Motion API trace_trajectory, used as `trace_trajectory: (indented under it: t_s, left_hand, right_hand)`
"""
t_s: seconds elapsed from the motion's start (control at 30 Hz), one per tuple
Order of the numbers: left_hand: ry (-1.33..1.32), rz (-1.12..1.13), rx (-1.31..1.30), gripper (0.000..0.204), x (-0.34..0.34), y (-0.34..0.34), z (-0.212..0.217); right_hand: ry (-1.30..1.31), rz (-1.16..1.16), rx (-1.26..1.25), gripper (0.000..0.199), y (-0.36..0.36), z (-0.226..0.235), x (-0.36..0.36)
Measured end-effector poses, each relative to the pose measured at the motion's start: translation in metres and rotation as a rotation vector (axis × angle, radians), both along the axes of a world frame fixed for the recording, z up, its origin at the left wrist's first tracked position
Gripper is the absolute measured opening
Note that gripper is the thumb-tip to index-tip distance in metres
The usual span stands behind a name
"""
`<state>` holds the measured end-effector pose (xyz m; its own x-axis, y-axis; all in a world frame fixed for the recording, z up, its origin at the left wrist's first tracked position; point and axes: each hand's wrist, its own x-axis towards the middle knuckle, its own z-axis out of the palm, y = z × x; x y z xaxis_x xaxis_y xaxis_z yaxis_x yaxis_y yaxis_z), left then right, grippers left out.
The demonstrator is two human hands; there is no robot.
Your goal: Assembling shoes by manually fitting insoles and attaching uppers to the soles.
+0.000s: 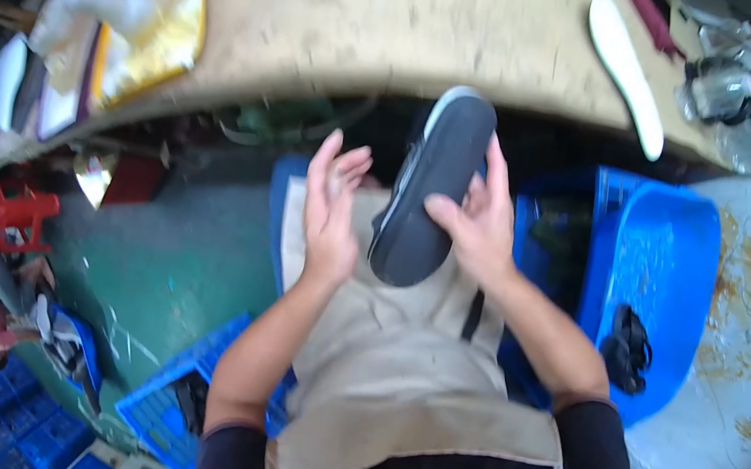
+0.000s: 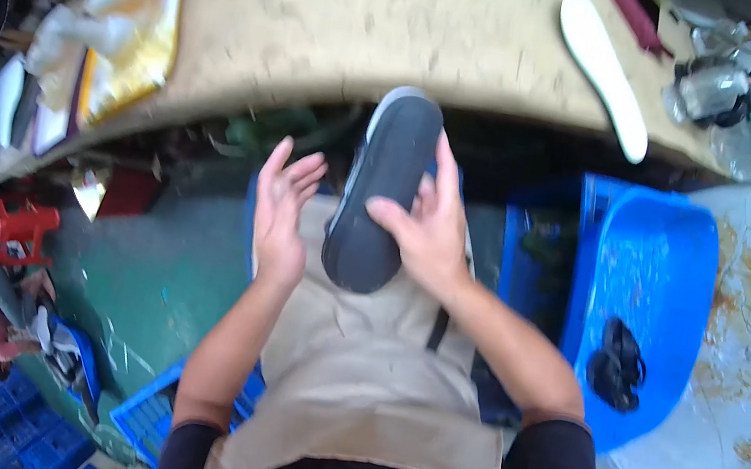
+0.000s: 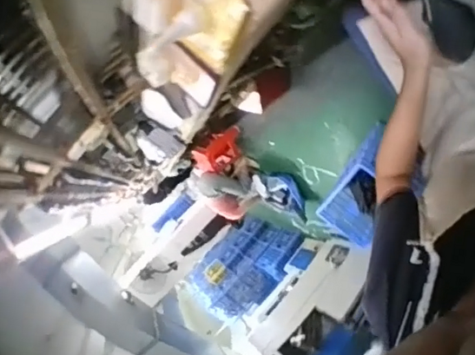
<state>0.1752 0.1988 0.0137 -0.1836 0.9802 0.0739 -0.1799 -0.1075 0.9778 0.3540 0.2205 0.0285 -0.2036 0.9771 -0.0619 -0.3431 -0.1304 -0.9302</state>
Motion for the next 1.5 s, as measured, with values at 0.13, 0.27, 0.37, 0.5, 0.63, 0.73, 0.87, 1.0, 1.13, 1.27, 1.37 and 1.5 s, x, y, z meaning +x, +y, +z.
trace_trajectory:
  t_s: [0.13,0.27,0.37,0.5,0.63,0.73,0.87,1.0,1.13,1.27,1.37,1.5]
  left_hand:
    - [0.771,0.037,0.355,0.056,-0.005,0.009,0.084]
    - [1.161,0.145,0.377,0.062,0.019,0.006,0.09]
    - [1.199,0.131,0.286,0.062,0.016,0.002,0.073]
    - [0.942,-0.021,0.011,0.057,-0.004,-0.003,0.047]
    - [0.651,-0.094,-0.284,0.051,-0.03,-0.04,0.007]
    - [0.376,-0.196,-0.334,0.049,-0.032,-0.015,-0.009]
    - [0.255,-0.232,-0.46,0.048,-0.017,-0.044,-0.037]
    - [0.222,-0.243,-0.451,0.047,-0.007,-0.065,-0.056]
    - [0.184,-0.212,-0.422,0.046,-0.008,-0.057,-0.056]
    - [0.173,-0.138,-0.387,0.047,-0.002,-0.064,-0.072]
    - [0.106,-0.098,-0.391,0.047,0.0,-0.062,-0.077]
    - [-0.084,-0.027,-0.455,0.049,0.0,-0.065,-0.08]
  right_hand:
    - [0.11,0.051,0.129,0.091,-0.013,0.03,-0.015]
    - [0.142,0.099,0.227,0.089,-0.042,0.026,-0.039]
    - [0.135,0.087,0.178,0.091,-0.046,0.028,-0.05]
    - [0.2,0.161,0.069,0.084,-0.048,0.027,-0.048]
    - [-0.444,0.041,0.225,0.056,-0.067,0.021,0.001]
    - [-0.263,-0.147,-0.137,0.037,-0.012,0.011,0.006]
    - [-0.082,0.045,-0.405,0.027,-0.038,-0.043,0.0]
    - [-0.004,0.001,-0.443,0.017,-0.053,-0.066,-0.017]
    - [0.305,0.153,-0.527,0.01,-0.031,-0.086,-0.014]
    - [0.241,0.123,-0.567,0.008,-0.031,-0.089,-0.031]
    - [0.086,0.201,-0.502,0.008,-0.031,-0.079,-0.02]
    - [-0.296,0.485,-0.265,0.011,-0.035,-0.074,-0.003]
